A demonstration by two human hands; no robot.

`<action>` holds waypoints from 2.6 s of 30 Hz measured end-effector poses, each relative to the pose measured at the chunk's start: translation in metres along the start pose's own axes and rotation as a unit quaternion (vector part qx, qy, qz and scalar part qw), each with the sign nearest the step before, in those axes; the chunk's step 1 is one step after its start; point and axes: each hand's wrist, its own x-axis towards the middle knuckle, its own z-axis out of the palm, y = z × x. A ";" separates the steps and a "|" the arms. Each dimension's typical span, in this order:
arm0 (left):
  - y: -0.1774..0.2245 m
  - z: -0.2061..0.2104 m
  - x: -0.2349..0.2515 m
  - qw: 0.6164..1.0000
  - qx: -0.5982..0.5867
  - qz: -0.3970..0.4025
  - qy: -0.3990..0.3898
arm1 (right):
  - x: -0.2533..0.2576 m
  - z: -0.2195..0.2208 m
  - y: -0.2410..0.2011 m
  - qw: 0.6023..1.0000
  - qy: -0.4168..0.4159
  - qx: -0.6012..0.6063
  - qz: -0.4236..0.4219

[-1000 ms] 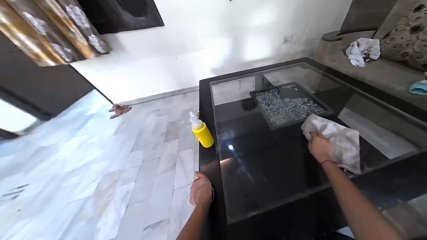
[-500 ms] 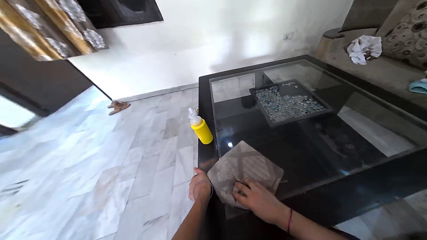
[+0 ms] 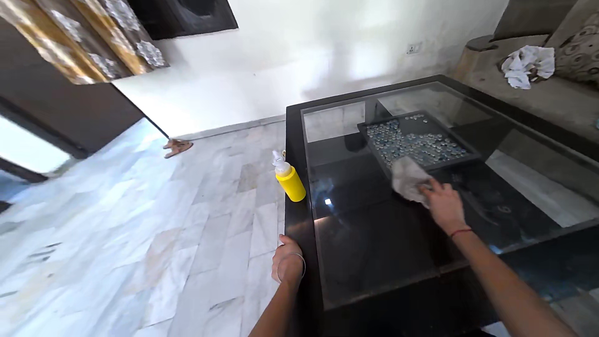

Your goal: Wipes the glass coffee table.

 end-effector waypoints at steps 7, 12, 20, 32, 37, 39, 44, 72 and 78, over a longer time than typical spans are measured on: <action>0.002 -0.002 0.000 1.000 -0.003 -0.006 -0.004 | -0.033 -0.038 0.124 0.962 0.051 -0.036 0.267; 0.000 -0.002 -0.002 1.000 -0.012 -0.004 -0.002 | -0.032 -0.064 0.112 0.944 0.045 0.057 0.321; 0.000 -0.001 -0.002 1.000 -0.001 -0.001 0.003 | -0.010 -0.013 -0.057 0.980 -0.024 0.166 0.109; -0.002 0.000 -0.001 1.000 0.004 0.013 0.009 | -0.063 0.034 -0.131 0.887 -0.081 0.098 -0.444; 0.000 0.000 -0.001 1.000 -0.003 0.004 0.016 | -0.029 0.016 -0.055 0.947 -0.020 0.027 -0.320; 0.001 0.001 -0.001 1.000 -0.001 0.003 0.017 | -0.019 0.008 -0.014 0.969 -0.001 -0.005 -0.246; -0.001 0.000 -0.002 1.000 -0.007 0.007 0.013 | -0.031 -0.015 0.073 0.997 -0.001 -0.072 0.042; -0.001 -0.002 -0.001 1.000 0.002 0.009 0.000 | -0.073 0.025 -0.151 0.873 -0.120 0.101 -0.461; -0.001 -0.001 -0.001 1.000 -0.002 0.010 0.005 | -0.053 0.014 -0.082 0.932 -0.096 0.029 -0.348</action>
